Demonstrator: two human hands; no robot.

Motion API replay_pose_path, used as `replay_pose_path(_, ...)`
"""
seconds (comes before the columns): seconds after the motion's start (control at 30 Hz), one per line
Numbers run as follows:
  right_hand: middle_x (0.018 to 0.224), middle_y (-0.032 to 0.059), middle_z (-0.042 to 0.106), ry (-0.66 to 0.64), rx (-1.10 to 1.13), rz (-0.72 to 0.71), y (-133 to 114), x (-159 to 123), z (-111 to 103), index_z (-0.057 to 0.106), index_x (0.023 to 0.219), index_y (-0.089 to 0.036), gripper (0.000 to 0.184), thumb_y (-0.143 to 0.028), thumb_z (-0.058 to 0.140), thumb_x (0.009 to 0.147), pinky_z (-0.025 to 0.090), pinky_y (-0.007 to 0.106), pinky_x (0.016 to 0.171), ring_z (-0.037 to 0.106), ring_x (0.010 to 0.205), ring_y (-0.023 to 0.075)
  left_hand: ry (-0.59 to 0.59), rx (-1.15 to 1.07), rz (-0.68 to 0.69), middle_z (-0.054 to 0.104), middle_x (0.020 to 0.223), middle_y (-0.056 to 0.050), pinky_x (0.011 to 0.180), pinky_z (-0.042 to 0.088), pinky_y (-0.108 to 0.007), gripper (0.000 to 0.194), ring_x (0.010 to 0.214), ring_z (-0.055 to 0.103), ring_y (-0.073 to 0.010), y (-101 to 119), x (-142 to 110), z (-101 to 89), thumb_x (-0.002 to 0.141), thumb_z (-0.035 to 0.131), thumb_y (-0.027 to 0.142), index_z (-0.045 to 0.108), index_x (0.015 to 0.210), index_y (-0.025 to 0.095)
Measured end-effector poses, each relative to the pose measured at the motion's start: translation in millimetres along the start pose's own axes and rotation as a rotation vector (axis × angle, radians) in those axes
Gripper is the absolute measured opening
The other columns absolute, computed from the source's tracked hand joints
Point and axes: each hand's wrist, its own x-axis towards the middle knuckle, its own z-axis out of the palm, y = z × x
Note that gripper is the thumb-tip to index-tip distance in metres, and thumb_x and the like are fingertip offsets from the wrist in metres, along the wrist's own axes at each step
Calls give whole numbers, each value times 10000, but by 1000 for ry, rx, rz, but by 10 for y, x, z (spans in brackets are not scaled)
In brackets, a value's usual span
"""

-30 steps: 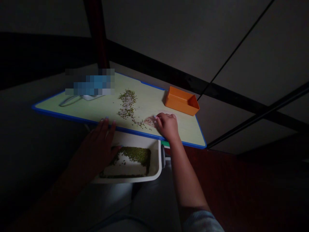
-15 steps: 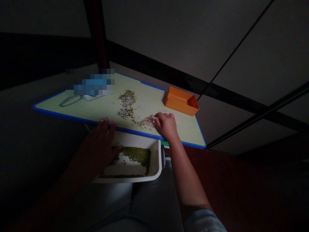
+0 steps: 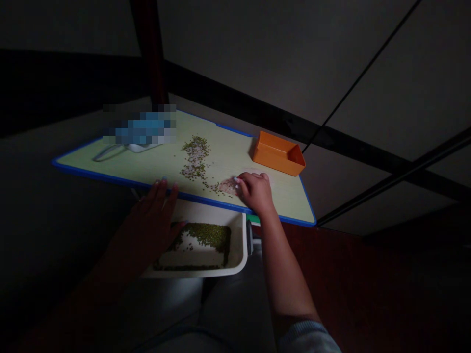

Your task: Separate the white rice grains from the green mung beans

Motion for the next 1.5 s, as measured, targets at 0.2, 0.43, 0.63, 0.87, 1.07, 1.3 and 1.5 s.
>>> replay_pose_path(0.2, 866, 55, 728, -4, 10, -13, 8, -10, -2, 678, 952, -211, 270, -332, 438, 978, 296, 335, 864, 620, 846, 202, 6, -17, -4, 258, 1575, -270, 1155, 323, -544, 786, 1493, 210, -349, 4, -3, -3, 823, 442, 459, 240, 1474, 68)
replay_pose_path(0.43, 878, 56, 732, -11, 43, -49, 13, -10, 4, 677, 955, -204, 272, -330, 437, 981, 303, 330, 883, 626, 858, 199, -15, -1, -10, 263, 1571, -282, 1164, 309, -528, 768, 1491, 217, -357, 12, -10, -36, 830, 444, 449, 272, 1458, 42)
replay_pose_path(0.63, 919, 53, 737, -27, 62, -73, 8, 3, 3, 674, 979, -204, 253, -336, 458, 982, 312, 321, 886, 625, 881, 193, -21, -3, -2, 264, 1567, -291, 1158, 318, -530, 772, 1486, 229, -366, 13, -2, -39, 830, 447, 458, 270, 1459, 46)
replay_pose_path(0.87, 874, 59, 732, -10, 47, -95, 17, 16, 41, 678, 971, -197, 262, -347, 464, 982, 324, 320, 859, 625, 840, 195, -10, -1, -11, 258, 1575, -275, 1162, 314, -523, 817, 1489, 219, -361, -5, -2, -2, 803, 489, 494, 270, 1458, 57)
replay_pose_path(1.07, 867, 66, 731, 32, 39, -90, 27, 16, 65, 678, 952, -197, 260, -346, 466, 978, 331, 335, 850, 625, 822, 204, 7, -18, -5, 258, 1578, -268, 1182, 287, -496, 869, 1491, 218, -346, -21, -4, 16, 763, 553, 504, 271, 1461, 69)
replay_pose_path(1.3, 896, 64, 736, 36, 95, -116, 49, 9, 64, 678, 955, -202, 253, -336, 465, 976, 344, 331, 858, 627, 835, 200, -2, 12, -4, 252, 1583, -264, 1181, 292, -495, 906, 1496, 204, -347, -39, -18, 32, 762, 579, 515, 234, 1479, 82)
replay_pose_path(1.5, 902, 54, 739, 44, 109, -139, 50, 16, 82, 678, 952, -207, 234, -328, 479, 972, 351, 322, 854, 624, 825, 195, 17, 20, 16, 247, 1582, -270, 1174, 301, -507, 879, 1496, 200, -349, -38, -23, 53, 795, 536, 497, 194, 1488, 79)
